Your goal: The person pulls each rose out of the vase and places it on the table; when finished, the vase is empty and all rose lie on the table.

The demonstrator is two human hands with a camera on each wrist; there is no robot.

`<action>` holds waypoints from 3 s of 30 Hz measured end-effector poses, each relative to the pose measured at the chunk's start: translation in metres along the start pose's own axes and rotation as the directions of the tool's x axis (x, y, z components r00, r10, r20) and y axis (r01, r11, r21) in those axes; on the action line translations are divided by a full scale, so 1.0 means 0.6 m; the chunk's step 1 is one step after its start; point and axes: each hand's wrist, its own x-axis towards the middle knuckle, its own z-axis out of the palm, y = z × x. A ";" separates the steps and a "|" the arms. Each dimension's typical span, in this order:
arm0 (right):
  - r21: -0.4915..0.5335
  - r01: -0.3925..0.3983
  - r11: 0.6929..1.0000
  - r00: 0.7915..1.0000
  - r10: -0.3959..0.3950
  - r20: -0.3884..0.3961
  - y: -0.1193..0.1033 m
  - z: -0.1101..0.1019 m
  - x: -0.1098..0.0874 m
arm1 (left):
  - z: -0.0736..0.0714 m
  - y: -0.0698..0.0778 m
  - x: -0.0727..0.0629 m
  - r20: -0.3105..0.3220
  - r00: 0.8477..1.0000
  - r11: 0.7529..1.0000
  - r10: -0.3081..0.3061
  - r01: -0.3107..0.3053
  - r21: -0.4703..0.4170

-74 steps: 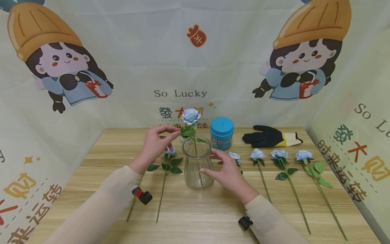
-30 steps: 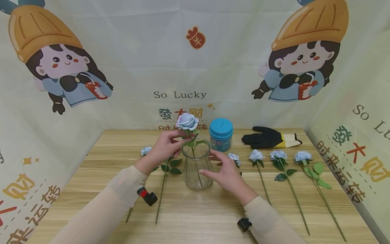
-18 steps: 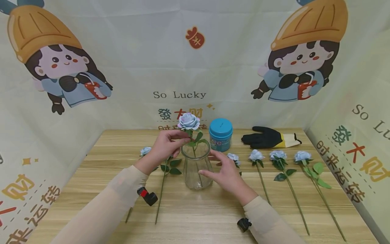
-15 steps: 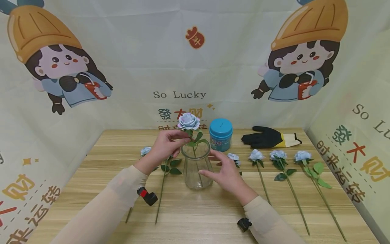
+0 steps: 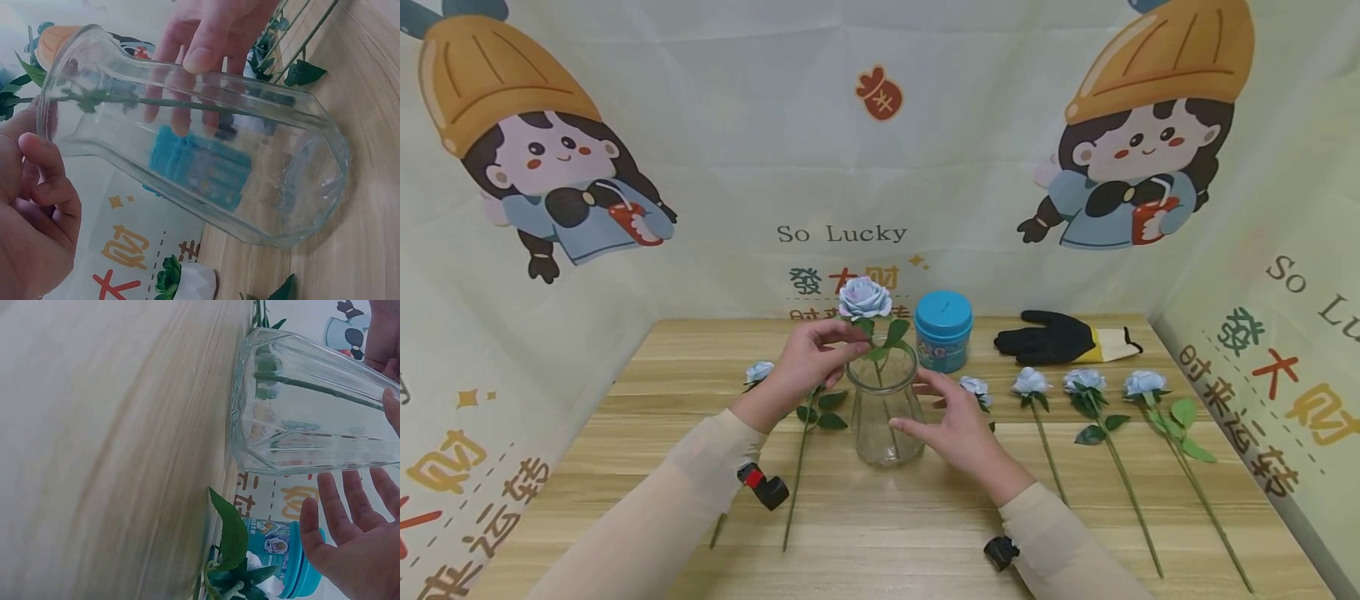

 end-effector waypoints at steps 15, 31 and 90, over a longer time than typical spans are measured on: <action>-0.023 0.001 1.000 1.000 -0.001 -0.002 -0.006 -0.002 0.003 | -0.020 0.050 0.013 -0.186 0.976 0.987 0.111 -0.129 -0.091; -0.037 0.011 0.999 1.000 -0.011 0.010 -0.007 -0.002 -0.002 | -0.110 0.133 0.011 -0.467 0.838 0.901 0.283 -0.399 -0.169; -0.013 0.000 1.000 1.000 0.000 0.025 -0.007 -0.002 -0.005 | -0.386 -0.135 -0.220 -0.349 0.893 0.756 -0.284 0.432 0.492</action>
